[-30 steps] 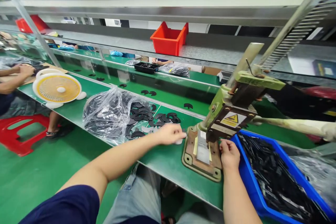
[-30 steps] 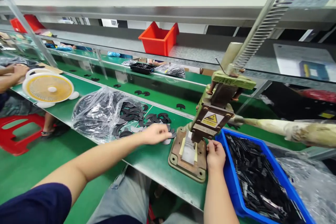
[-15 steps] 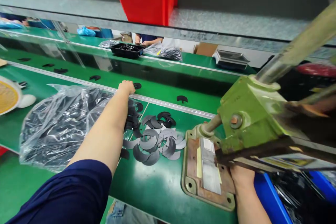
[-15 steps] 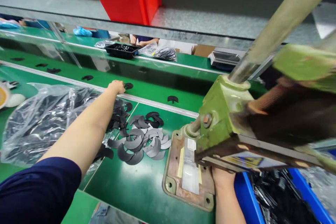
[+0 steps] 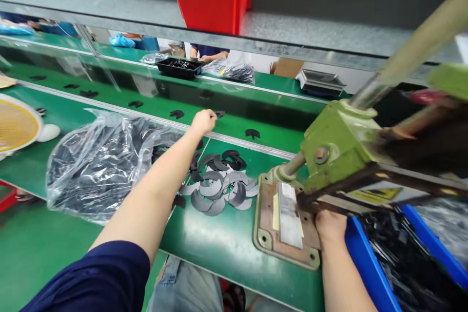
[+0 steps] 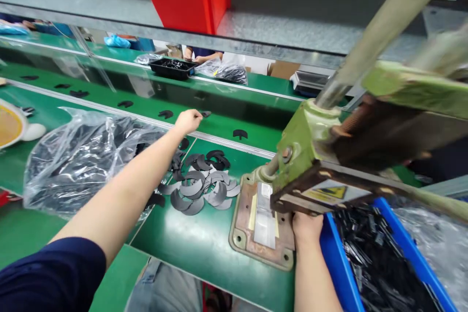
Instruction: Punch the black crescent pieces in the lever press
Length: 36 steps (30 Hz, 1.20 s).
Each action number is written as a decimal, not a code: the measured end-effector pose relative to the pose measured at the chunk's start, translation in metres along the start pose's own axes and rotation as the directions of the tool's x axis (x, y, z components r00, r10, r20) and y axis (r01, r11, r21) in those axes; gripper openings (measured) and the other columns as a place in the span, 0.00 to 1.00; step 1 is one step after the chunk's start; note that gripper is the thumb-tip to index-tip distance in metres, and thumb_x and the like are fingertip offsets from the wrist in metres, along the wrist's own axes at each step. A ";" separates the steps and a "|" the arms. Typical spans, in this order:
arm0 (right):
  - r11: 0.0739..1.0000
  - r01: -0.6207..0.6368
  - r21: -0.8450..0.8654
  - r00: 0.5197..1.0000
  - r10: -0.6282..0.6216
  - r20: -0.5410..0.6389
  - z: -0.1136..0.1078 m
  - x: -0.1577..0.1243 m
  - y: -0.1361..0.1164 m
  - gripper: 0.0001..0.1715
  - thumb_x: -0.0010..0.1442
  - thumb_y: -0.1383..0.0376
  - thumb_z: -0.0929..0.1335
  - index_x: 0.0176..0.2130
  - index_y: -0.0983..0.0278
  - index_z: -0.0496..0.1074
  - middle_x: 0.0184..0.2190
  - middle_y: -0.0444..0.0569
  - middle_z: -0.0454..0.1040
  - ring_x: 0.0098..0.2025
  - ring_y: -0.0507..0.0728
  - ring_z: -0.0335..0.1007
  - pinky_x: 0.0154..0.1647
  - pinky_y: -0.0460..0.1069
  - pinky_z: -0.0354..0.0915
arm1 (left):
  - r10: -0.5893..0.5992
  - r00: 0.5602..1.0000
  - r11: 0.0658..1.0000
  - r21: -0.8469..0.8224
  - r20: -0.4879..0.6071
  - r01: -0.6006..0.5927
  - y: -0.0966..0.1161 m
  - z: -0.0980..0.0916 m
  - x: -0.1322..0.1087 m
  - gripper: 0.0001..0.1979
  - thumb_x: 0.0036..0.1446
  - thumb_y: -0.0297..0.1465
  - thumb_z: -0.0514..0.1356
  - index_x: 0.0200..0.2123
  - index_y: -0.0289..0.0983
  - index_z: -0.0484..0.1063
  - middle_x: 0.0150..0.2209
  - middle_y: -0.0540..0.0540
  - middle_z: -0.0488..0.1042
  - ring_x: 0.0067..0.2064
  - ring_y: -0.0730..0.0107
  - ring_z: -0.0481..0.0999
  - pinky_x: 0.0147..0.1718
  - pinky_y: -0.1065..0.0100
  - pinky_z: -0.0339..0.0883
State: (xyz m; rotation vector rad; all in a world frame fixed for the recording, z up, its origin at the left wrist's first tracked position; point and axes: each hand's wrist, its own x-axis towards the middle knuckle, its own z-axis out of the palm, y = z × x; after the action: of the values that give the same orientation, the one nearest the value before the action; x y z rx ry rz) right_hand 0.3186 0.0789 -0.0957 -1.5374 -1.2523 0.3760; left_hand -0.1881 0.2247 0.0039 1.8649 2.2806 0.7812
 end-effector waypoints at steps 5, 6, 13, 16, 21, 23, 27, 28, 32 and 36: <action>0.992 -0.041 0.115 0.998 0.035 0.055 0.009 -0.004 -0.022 0.26 0.51 0.44 0.72 0.31 0.64 0.73 0.21 0.48 0.71 0.28 0.56 0.67 0.33 0.52 0.65 | 0.039 0.998 0.819 -0.570 -0.054 -0.063 0.075 0.008 -0.124 0.09 0.65 0.32 0.63 0.45 0.36 0.80 0.40 0.46 0.84 0.40 0.69 0.80 0.44 0.69 0.73; 0.989 -0.048 0.140 0.997 0.040 0.065 0.010 -0.006 -0.026 0.26 0.52 0.43 0.71 0.31 0.64 0.73 0.21 0.47 0.71 0.26 0.55 0.65 0.32 0.51 0.63 | 0.063 0.996 0.761 -0.643 -0.061 -0.088 0.087 0.012 -0.155 0.08 0.65 0.33 0.63 0.43 0.36 0.79 0.39 0.46 0.83 0.39 0.69 0.80 0.42 0.69 0.73; 0.969 -0.016 0.246 1.000 0.014 0.011 -0.007 -0.042 -0.049 0.27 0.60 0.42 0.69 0.38 0.63 0.73 0.31 0.46 0.73 0.35 0.53 0.67 0.43 0.51 0.66 | 0.179 0.983 0.446 -0.889 -0.030 -0.109 0.132 0.043 -0.331 0.10 0.64 0.39 0.65 0.38 0.38 0.74 0.40 0.45 0.81 0.42 0.66 0.82 0.47 0.63 0.76; 0.955 0.006 0.297 0.998 0.014 -0.066 -0.025 -0.080 -0.059 0.26 0.65 0.44 0.66 0.43 0.63 0.72 0.36 0.48 0.74 0.38 0.54 0.68 0.46 0.52 0.67 | 0.276 0.960 0.481 -0.859 -0.038 -0.173 0.148 0.050 -0.352 0.10 0.65 0.39 0.64 0.36 0.39 0.73 0.40 0.44 0.81 0.44 0.63 0.82 0.48 0.61 0.76; 0.911 0.001 0.412 1.000 -0.007 0.012 -0.056 -0.155 -0.067 0.26 0.68 0.44 0.64 0.50 0.61 0.72 0.41 0.51 0.77 0.40 0.56 0.73 0.45 0.54 0.72 | 0.459 0.879 0.482 -0.796 -0.127 -0.366 0.186 0.054 -0.363 0.06 0.67 0.35 0.61 0.37 0.41 0.73 0.40 0.45 0.80 0.45 0.62 0.82 0.46 0.60 0.76; 0.900 -0.013 0.435 0.999 -0.001 0.032 -0.068 -0.174 -0.066 0.27 0.67 0.43 0.65 0.52 0.61 0.72 0.45 0.53 0.79 0.44 0.59 0.76 0.49 0.56 0.74 | 0.558 0.810 0.420 -0.779 -0.183 -0.466 0.202 0.058 -0.370 0.04 0.68 0.31 0.60 0.38 0.41 0.73 0.40 0.45 0.79 0.45 0.62 0.81 0.47 0.60 0.75; 0.897 -0.063 0.438 0.998 0.068 0.003 -0.084 -0.189 -0.058 0.28 0.66 0.45 0.67 0.55 0.61 0.72 0.49 0.55 0.80 0.50 0.62 0.77 0.56 0.61 0.75 | 0.717 0.644 0.287 -0.729 -0.266 -0.621 0.225 0.071 -0.389 0.05 0.66 0.25 0.57 0.38 0.40 0.71 0.39 0.44 0.77 0.43 0.62 0.78 0.44 0.60 0.74; 0.899 -0.076 0.432 0.996 0.091 -0.013 -0.088 -0.190 -0.055 0.27 0.66 0.46 0.68 0.55 0.61 0.72 0.50 0.55 0.80 0.51 0.62 0.78 0.57 0.61 0.75 | 0.743 0.609 0.267 -0.711 -0.279 -0.651 0.229 0.075 -0.393 0.06 0.66 0.25 0.56 0.38 0.40 0.71 0.39 0.43 0.77 0.42 0.61 0.77 0.43 0.59 0.74; 0.918 -0.103 0.382 0.986 0.146 -0.083 -0.104 -0.190 -0.041 0.26 0.65 0.48 0.69 0.54 0.62 0.71 0.50 0.55 0.80 0.50 0.61 0.78 0.57 0.62 0.75 | 0.848 0.457 0.222 -0.602 -0.270 -0.767 0.235 0.083 -0.403 0.06 0.65 0.27 0.58 0.44 0.38 0.73 0.49 0.38 0.76 0.50 0.57 0.76 0.48 0.56 0.74; 0.957 -0.086 0.278 0.986 0.122 -0.117 -0.117 -0.185 -0.030 0.24 0.62 0.48 0.72 0.48 0.63 0.73 0.44 0.54 0.81 0.44 0.60 0.78 0.52 0.60 0.75 | 0.914 0.298 0.166 -0.418 -0.276 -0.893 0.237 0.087 -0.402 0.11 0.64 0.33 0.60 0.47 0.35 0.75 0.53 0.35 0.75 0.54 0.53 0.74 0.50 0.52 0.72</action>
State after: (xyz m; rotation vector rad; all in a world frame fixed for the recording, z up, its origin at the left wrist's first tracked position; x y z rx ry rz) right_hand 0.3187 -0.1417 -0.0906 -1.3709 -0.9742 0.4856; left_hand 0.1564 -0.0950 -0.0649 2.7351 0.4295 1.2255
